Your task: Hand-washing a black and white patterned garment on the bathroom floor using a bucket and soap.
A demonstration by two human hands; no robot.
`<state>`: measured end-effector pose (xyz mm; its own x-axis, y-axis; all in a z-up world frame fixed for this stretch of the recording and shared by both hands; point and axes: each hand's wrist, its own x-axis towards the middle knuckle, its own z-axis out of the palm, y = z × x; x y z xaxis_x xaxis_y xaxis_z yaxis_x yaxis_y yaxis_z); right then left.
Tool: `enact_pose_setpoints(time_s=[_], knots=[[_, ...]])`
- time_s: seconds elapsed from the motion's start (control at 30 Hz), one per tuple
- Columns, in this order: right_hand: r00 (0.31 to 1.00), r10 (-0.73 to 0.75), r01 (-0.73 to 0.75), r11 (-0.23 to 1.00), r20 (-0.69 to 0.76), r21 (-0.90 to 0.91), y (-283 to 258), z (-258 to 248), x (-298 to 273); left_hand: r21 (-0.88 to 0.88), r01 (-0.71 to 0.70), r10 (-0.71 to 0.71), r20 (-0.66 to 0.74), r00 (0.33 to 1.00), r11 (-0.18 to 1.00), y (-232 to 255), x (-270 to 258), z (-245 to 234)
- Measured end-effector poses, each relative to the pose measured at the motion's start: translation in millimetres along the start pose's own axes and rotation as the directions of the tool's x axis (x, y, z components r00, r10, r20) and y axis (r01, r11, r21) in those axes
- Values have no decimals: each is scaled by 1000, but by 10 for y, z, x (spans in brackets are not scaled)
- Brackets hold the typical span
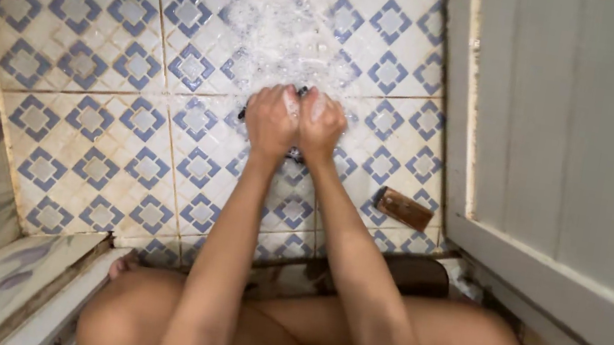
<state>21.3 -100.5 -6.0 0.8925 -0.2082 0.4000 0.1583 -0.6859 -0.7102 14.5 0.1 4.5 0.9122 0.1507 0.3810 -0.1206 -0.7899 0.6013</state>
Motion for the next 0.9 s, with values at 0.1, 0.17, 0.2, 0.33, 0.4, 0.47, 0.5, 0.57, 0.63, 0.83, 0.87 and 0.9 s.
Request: enact_pose_setpoints(time_s=[0.1, 0.17, 0.2, 0.33, 0.4, 0.47, 0.5, 0.57, 0.63, 0.83, 0.87, 0.9], knots=[[977, 176, -192, 972, 123, 136, -37, -187, 88, -152, 50, -32, 121, 992, 987, 36, 27, -315], [897, 355, -414, 885, 263, 215, -32, -382, 46, -289, 103, -44, 202, 978, 952, 30, -60, -637], [876, 376, -459, 842, 303, 282, -10, -501, 6, -400, 114, -22, 227, 974, 909, 45, -105, -820], [858, -71, -71, 964, 508, 256, -281, -1101, 109, -103, 89, -33, 453, 891, 991, -86, -125, -968], [813, -55, -87, 973, 580, 215, -291, -1177, 115, -95, 34, 15, 471, 882, 995, -276, -201, -751], [760, -16, -121, 978, 650, 167, -52, -1193, 145, -82, -16, 56, 508, 860, 996, -328, -133, -735], [693, 15, -124, 987, 721, 99, 175, -1183, 142, -136, 95, 0, 573, 819, 986, -286, -63, -857], [619, 54, -124, 992, 784, 30, 474, -1245, 137, -178, 209, -47, 643, 764, 962, -140, 81, -1148], [808, 91, -44, 995, 582, -94, 576, -1361, 251, -256, 215, -42, 547, 836, 943, 73, 323, -1506], [879, -363, 318, 929, 308, 187, -1596, -2142, 463, -341, 221, -8, 530, 848, 914, 983, 667, -2112], [880, -367, 324, 928, 302, 185, -1635, -2133, 448, -344, 214, -2, 525, 851, 914, 1084, 683, -2162], [885, -256, 149, 947, 388, 285, -1674, -2117, 435, -430, 187, 56, 492, 869, 883, 1181, 700, -2214]])
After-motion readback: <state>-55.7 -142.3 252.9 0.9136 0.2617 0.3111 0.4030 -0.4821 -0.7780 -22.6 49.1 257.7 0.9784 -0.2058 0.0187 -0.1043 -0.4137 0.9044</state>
